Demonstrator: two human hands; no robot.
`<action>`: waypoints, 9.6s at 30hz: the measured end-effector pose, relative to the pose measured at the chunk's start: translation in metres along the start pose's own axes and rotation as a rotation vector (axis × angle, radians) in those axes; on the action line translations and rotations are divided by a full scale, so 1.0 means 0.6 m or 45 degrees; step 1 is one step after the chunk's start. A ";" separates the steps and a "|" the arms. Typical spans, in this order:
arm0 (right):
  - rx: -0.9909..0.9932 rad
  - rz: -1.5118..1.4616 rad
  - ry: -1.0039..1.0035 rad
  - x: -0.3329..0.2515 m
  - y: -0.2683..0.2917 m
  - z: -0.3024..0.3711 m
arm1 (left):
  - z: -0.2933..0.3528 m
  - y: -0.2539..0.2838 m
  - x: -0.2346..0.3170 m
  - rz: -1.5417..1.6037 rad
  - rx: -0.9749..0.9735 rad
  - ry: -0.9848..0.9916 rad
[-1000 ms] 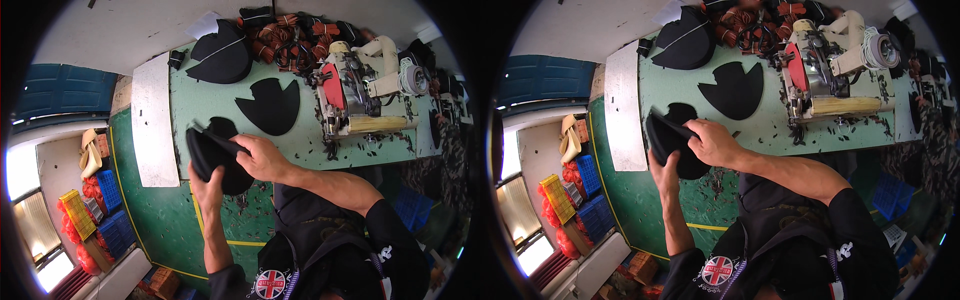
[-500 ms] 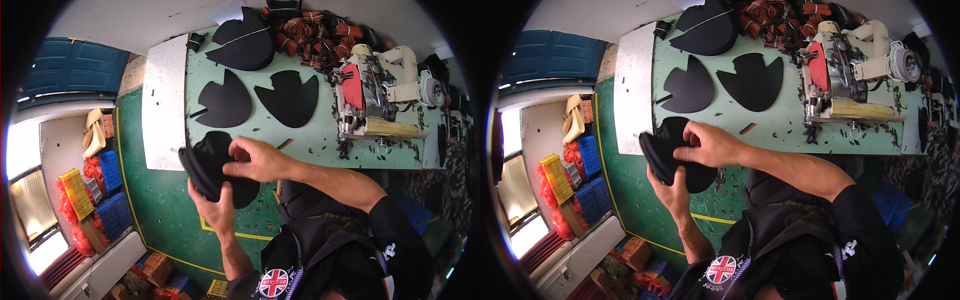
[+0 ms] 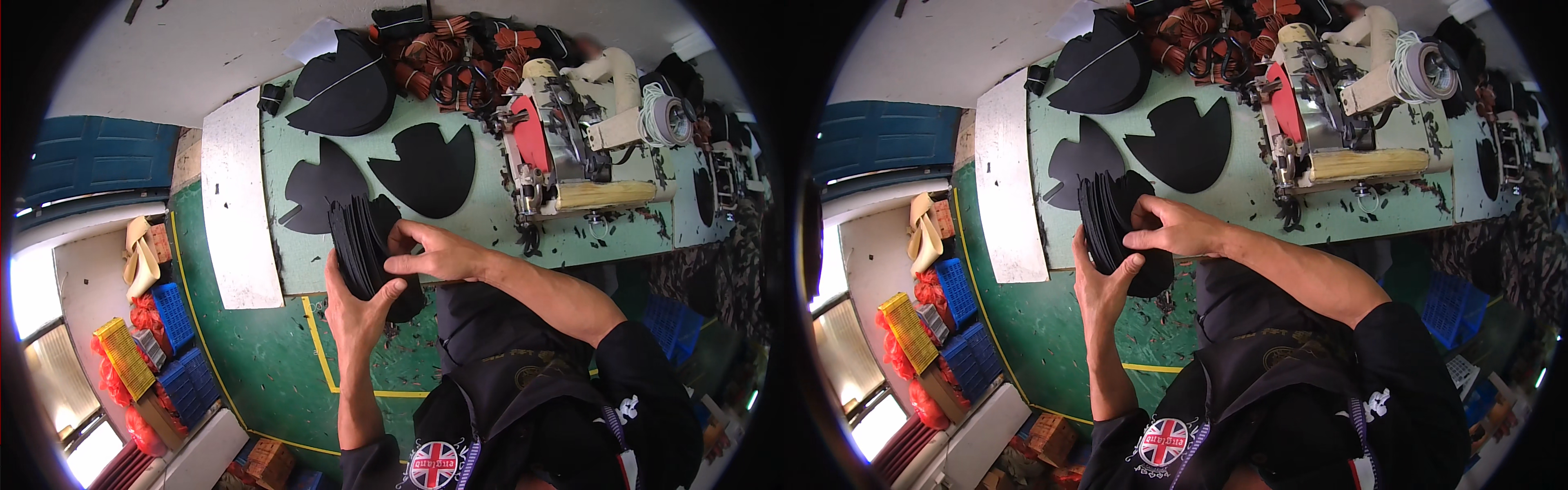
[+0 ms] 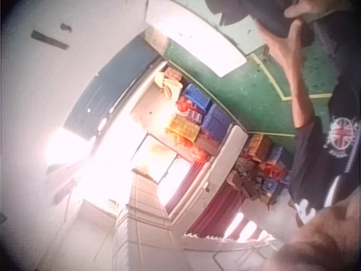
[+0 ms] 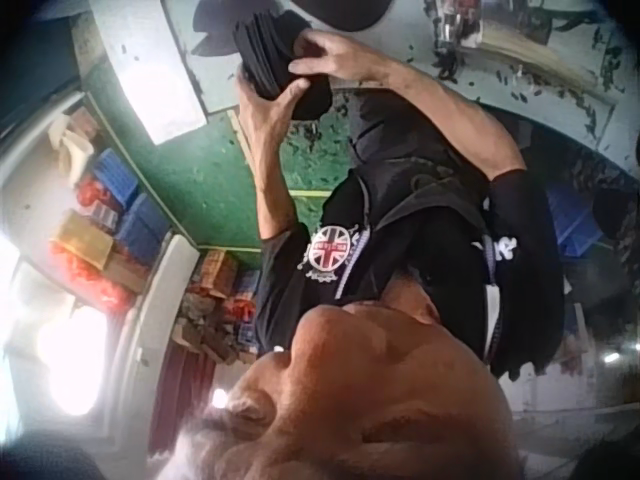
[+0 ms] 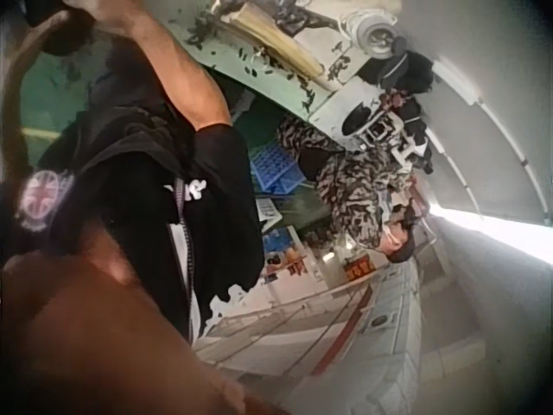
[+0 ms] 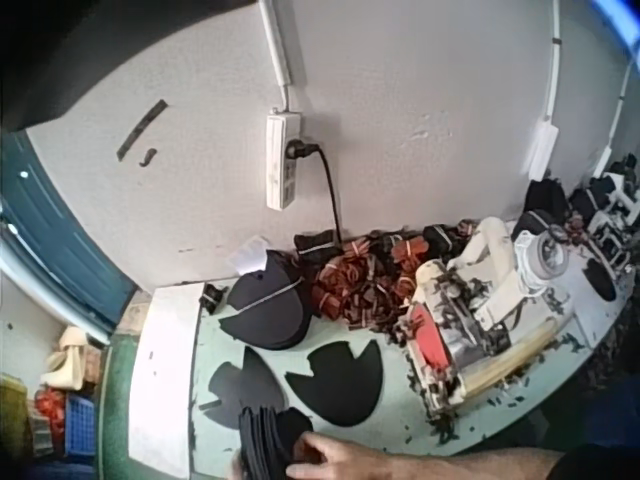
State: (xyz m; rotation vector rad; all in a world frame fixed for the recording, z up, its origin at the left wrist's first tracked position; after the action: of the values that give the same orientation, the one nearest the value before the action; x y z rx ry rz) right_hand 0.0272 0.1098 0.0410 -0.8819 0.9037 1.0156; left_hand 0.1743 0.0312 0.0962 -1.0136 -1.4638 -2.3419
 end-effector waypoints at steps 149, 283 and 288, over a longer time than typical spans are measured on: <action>0.187 0.133 -0.026 -0.004 0.017 0.037 | 0.004 -0.037 0.024 0.189 -0.150 -0.071; 0.119 0.151 -0.018 -0.020 0.010 0.024 | 0.026 -0.038 -0.012 0.590 -0.045 -0.025; 0.086 0.117 0.001 -0.021 0.022 0.029 | 0.014 -0.049 -0.009 0.799 -0.142 0.067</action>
State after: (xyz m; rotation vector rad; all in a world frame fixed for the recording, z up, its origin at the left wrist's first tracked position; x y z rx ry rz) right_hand 0.0151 0.1252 0.0564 -0.7900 0.9811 1.0573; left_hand 0.1673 0.0516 0.0740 -1.2096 -0.8307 -1.9776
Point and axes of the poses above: each hand's wrist, its own z-axis away from the middle knuckle, its own y-axis out of the back of the hand, x = y × z, the point moved 5 cm from there along -z, towards the middle knuckle, and after that the axes turned 5 degrees about x, right-handed, at the moved point
